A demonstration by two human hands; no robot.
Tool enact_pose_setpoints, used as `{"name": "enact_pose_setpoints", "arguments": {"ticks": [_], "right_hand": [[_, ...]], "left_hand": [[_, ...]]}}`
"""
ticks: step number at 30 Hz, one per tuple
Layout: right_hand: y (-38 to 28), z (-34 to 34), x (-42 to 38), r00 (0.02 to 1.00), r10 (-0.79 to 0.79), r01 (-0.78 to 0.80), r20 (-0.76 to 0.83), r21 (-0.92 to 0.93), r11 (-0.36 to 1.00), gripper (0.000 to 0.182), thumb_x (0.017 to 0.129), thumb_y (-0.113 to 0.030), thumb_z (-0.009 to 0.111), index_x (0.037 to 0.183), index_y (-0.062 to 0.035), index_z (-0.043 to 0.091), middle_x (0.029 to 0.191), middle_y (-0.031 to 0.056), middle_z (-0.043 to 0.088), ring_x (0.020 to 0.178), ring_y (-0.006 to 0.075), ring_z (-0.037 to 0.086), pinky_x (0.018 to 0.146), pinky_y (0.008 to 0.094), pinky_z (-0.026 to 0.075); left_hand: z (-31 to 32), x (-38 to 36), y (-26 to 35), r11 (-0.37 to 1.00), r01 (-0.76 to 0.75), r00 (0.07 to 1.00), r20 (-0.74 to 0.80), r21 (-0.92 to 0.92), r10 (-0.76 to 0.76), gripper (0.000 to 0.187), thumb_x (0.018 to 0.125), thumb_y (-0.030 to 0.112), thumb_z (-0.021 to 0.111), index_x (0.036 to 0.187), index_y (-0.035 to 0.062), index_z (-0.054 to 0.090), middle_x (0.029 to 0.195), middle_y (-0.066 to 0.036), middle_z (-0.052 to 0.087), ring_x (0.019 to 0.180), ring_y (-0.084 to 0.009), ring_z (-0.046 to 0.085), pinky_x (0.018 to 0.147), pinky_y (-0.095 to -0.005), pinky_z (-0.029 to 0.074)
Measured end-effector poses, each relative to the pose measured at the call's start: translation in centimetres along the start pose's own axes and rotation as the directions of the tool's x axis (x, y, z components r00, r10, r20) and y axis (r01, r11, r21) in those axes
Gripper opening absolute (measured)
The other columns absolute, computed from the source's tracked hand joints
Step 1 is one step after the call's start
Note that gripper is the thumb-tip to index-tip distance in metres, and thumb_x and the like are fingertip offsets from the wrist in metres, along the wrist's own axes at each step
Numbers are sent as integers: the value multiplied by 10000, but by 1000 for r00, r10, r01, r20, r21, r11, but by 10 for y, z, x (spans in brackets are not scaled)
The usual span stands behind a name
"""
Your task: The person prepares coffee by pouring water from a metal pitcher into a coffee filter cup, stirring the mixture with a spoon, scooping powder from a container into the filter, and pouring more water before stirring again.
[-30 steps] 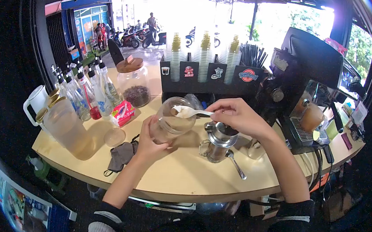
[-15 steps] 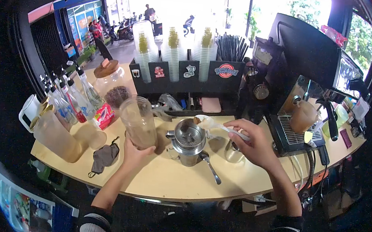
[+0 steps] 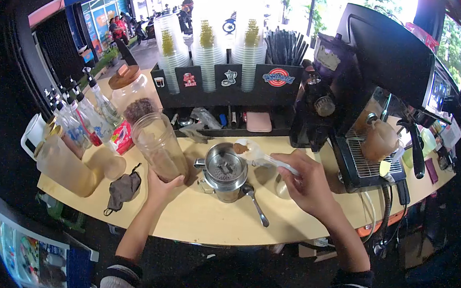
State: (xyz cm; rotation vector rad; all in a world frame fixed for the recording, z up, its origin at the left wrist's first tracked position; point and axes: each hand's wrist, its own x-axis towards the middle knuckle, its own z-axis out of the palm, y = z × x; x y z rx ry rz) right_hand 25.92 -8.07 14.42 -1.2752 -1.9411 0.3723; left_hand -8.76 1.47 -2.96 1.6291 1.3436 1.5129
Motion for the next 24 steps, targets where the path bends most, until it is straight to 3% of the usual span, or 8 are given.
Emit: {"name": "enact_pose_setpoints", "arguments": {"ticks": [6,12,24], "right_hand": [[2,9,4,999,-23,24,-46,16,1000,293,847,12,591,1131,-50,621,728,80,505,564,141,442,497,271,356],[6,19,5,993,-90,91,-80,15,996,300,844,26,584,1132,-52,617,712,74,487,562,140,435,493,269,349],[13,24,5,992,-74,79,-104,40,996,306,842,43,587,1130,-56,621,726,67,493,552,118,423,484,254,341]], "left_hand": [[-3,2,-4,996,-21,1000,20,84,19,988,563,227,872,1337,10,297,1254,-183,488,1160,-297,505,970,-400,406],[-1,2,1,999,-7,1000,25,46,6,987,571,214,871,1342,11,290,1262,-182,486,1174,-296,497,982,-398,403],[-1,2,-6,1000,-19,999,36,25,18,1019,573,199,871,1360,-2,256,1286,-191,455,1199,-292,472,1002,-399,385]]}}
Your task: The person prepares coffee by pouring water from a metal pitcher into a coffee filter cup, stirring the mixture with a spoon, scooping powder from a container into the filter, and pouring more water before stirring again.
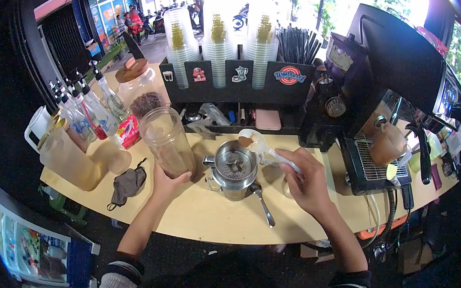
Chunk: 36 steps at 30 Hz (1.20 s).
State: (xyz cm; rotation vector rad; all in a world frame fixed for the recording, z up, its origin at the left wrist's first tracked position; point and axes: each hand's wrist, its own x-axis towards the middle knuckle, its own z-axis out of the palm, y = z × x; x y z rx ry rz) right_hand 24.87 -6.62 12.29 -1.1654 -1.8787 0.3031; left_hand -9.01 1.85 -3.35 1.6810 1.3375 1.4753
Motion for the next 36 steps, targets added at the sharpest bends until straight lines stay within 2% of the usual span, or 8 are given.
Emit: {"name": "enact_pose_setpoints", "arguments": {"ticks": [10,13,19,21,24,30,34,36], "right_hand": [[-3,0,-3,1000,21,-21,1,12,1000,319,839,55,577,1138,-50,617,746,71,511,572,120,443,495,252,354],[0,3,-2,999,-44,44,-25,23,999,317,841,53,571,1140,-44,614,751,75,517,593,124,454,503,253,362],[-2,1,-2,999,22,-21,29,-20,1000,308,841,40,571,1135,-39,617,755,88,526,601,135,463,511,257,367],[-2,2,-3,999,-10,10,-31,12,1000,313,840,32,576,1140,-45,619,764,92,535,602,142,469,517,258,369],[0,4,-4,1000,3,-3,5,-1,1000,321,842,28,576,1150,-51,618,777,89,546,607,137,471,521,258,371],[2,6,-6,999,-5,7,-45,37,999,323,842,23,584,1153,-53,617,769,83,547,600,130,464,519,256,368],[6,4,-10,1000,14,-13,-17,20,1000,319,843,18,587,1153,-52,619,759,81,543,592,127,460,514,255,363],[6,3,-12,998,-29,31,-63,23,999,317,845,16,586,1152,-53,623,752,80,538,584,126,453,513,259,359]], "left_hand": [[-1,0,0,1000,8,1000,1,8,-8,1010,568,198,869,1353,2,265,1288,-187,451,1204,-290,463,1005,-397,376],[0,1,4,1000,14,1000,-1,2,-14,1003,564,193,867,1349,5,272,1285,-184,452,1203,-291,463,1004,-397,374],[0,0,5,999,8,1000,-5,-41,-8,998,565,186,865,1348,12,272,1279,-178,456,1197,-287,467,1002,-396,376],[1,0,2,999,4,1000,-7,-47,-4,1000,565,185,865,1350,13,270,1276,-177,458,1195,-284,469,1001,-395,377],[1,0,-1,998,11,1000,-4,-55,-11,998,569,187,865,1350,13,269,1269,-174,464,1190,-281,473,996,-390,383],[1,1,-1,998,-19,1000,-7,-61,19,993,579,205,868,1347,8,270,1266,-178,464,1172,-285,487,987,-392,391],[1,0,-4,999,-30,999,-10,-19,30,997,580,219,870,1346,6,271,1260,-183,469,1167,-292,491,978,-398,398],[1,1,-2,999,-47,999,-14,-27,46,998,580,223,871,1346,6,271,1258,-184,471,1166,-294,492,975,-401,400]]}}
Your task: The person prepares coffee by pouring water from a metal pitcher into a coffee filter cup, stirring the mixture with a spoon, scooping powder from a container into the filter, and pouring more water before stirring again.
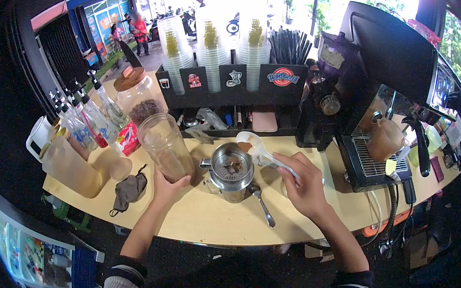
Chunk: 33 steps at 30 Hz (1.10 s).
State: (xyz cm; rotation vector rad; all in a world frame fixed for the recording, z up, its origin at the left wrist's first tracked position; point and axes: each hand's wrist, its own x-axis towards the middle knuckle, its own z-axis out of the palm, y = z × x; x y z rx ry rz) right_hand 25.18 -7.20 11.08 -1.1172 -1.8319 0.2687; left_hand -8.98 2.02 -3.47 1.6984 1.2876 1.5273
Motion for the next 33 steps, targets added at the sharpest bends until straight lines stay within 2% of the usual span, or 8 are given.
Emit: {"name": "enact_pose_setpoints", "arguments": {"ticks": [2,6,8,10,13,14,18,33], "right_hand": [[0,-1,-1,1000,-5,5,10,-4,1000,320,841,20,586,1150,-54,624,749,78,536,583,127,451,513,261,359],[4,-2,-9,999,14,-14,32,-4,1000,336,829,33,584,1149,-58,627,745,75,535,590,133,455,517,266,362],[-3,-2,-11,999,22,-22,41,-20,1000,340,826,36,582,1149,-59,628,747,79,538,595,140,462,524,268,370],[-7,0,-11,998,30,-28,49,-37,999,344,823,39,580,1149,-60,628,749,84,540,599,148,468,532,270,379],[-11,4,-13,997,-41,43,70,-23,999,346,825,26,584,1157,-62,624,757,96,544,615,180,481,560,286,403],[-13,4,-15,996,-7,10,87,-33,999,348,828,18,586,1164,-65,620,771,101,549,627,192,491,571,294,411],[-16,5,-15,986,41,-30,159,-71,997,355,839,-4,587,1187,-73,608,813,111,558,668,217,523,596,310,431],[-14,5,-17,992,1,12,130,-94,996,382,839,19,562,1202,-89,607,852,125,576,704,242,560,644,323,462]], "left_hand": [[-1,-1,7,1000,-5,1000,4,18,5,931,604,118,846,1344,15,290,1260,-146,474,1162,-245,496,979,-375,414],[-1,-2,-4,999,25,1000,9,42,-25,933,606,110,843,1347,15,285,1264,-145,471,1164,-244,494,980,-376,414],[1,-1,-4,999,33,999,10,-29,-33,938,604,111,845,1348,13,282,1267,-145,469,1165,-241,493,981,-377,414],[1,-1,0,999,28,1000,7,-18,-28,941,601,114,847,1347,13,282,1267,-145,470,1164,-241,493,980,-377,414],[0,-2,3,999,34,999,3,-16,-34,965,585,165,860,1346,11,287,1270,-163,468,1171,-264,489,980,-388,406],[0,-1,3,999,43,999,3,-26,-43,989,571,212,871,1345,10,291,1274,-182,465,1178,-288,483,980,-400,398],[0,-2,-3,999,39,999,5,-26,-39,994,570,207,872,1347,12,285,1279,-181,460,1182,-287,479,983,-399,396],[-1,-2,8,999,16,1000,10,-38,-16,998,577,224,873,1352,17,279,1277,-186,463,1180,-296,481,979,-400,401]]}}
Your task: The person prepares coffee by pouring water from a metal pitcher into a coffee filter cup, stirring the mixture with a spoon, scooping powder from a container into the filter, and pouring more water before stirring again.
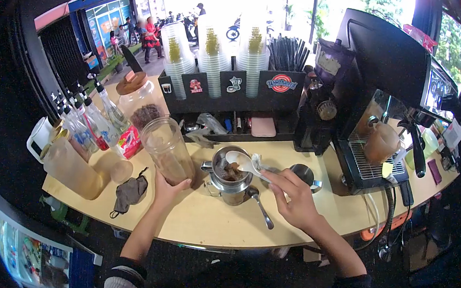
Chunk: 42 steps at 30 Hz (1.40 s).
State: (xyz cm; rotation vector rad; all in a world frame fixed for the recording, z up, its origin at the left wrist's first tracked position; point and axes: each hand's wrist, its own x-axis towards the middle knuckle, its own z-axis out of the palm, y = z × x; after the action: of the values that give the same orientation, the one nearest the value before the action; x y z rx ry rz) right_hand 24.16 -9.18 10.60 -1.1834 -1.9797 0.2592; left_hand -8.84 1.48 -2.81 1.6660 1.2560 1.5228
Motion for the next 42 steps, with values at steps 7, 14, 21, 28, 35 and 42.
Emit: {"name": "enact_pose_setpoints", "arguments": {"ticks": [7,14,21,28,35,42], "right_hand": [[1,3,0,999,-30,29,-37,-28,999,419,816,41,550,1203,-109,609,857,117,581,709,250,574,636,327,472],[-3,3,0,1000,-21,21,3,-64,998,485,773,67,543,1214,-125,604,855,110,589,704,247,589,619,329,478],[-3,4,2,1000,-16,17,21,-41,999,417,816,36,534,1203,-103,604,832,115,587,704,217,593,602,310,466],[-23,2,34,995,84,-92,50,195,977,277,872,-11,526,1138,-24,604,810,119,594,688,162,574,582,281,416],[-71,26,119,944,-330,319,-18,-215,923,219,765,19,566,957,-61,633,833,47,561,831,238,509,785,361,354],[-81,84,170,789,-597,578,147,-509,638,190,665,9,601,836,-67,629,850,32,530,902,211,499,846,401,351]], "left_hand": [[0,0,13,997,14,1000,-4,71,-14,970,583,238,870,1328,17,289,1261,-196,466,1167,-303,487,970,-403,405],[-1,1,15,998,31,1000,3,50,-31,959,574,221,874,1319,21,304,1257,-182,479,1173,-291,490,978,-397,402],[-2,0,11,997,79,997,8,-16,-78,956,571,218,874,1319,24,310,1267,-180,476,1181,-290,486,985,-397,397],[-3,-1,10,993,53,999,-16,108,-52,1051,552,274,878,1335,20,225,1273,-214,453,1196,-322,468,1005,-410,383],[-12,4,8,999,-31,994,100,-18,33,1046,529,283,885,1315,14,249,1249,-201,452,1192,-295,461,1011,-404,373],[-26,9,14,996,-86,989,119,-33,90,934,528,276,873,1269,7,371,1202,-149,472,1134,-260,485,975,-387,395]]}}
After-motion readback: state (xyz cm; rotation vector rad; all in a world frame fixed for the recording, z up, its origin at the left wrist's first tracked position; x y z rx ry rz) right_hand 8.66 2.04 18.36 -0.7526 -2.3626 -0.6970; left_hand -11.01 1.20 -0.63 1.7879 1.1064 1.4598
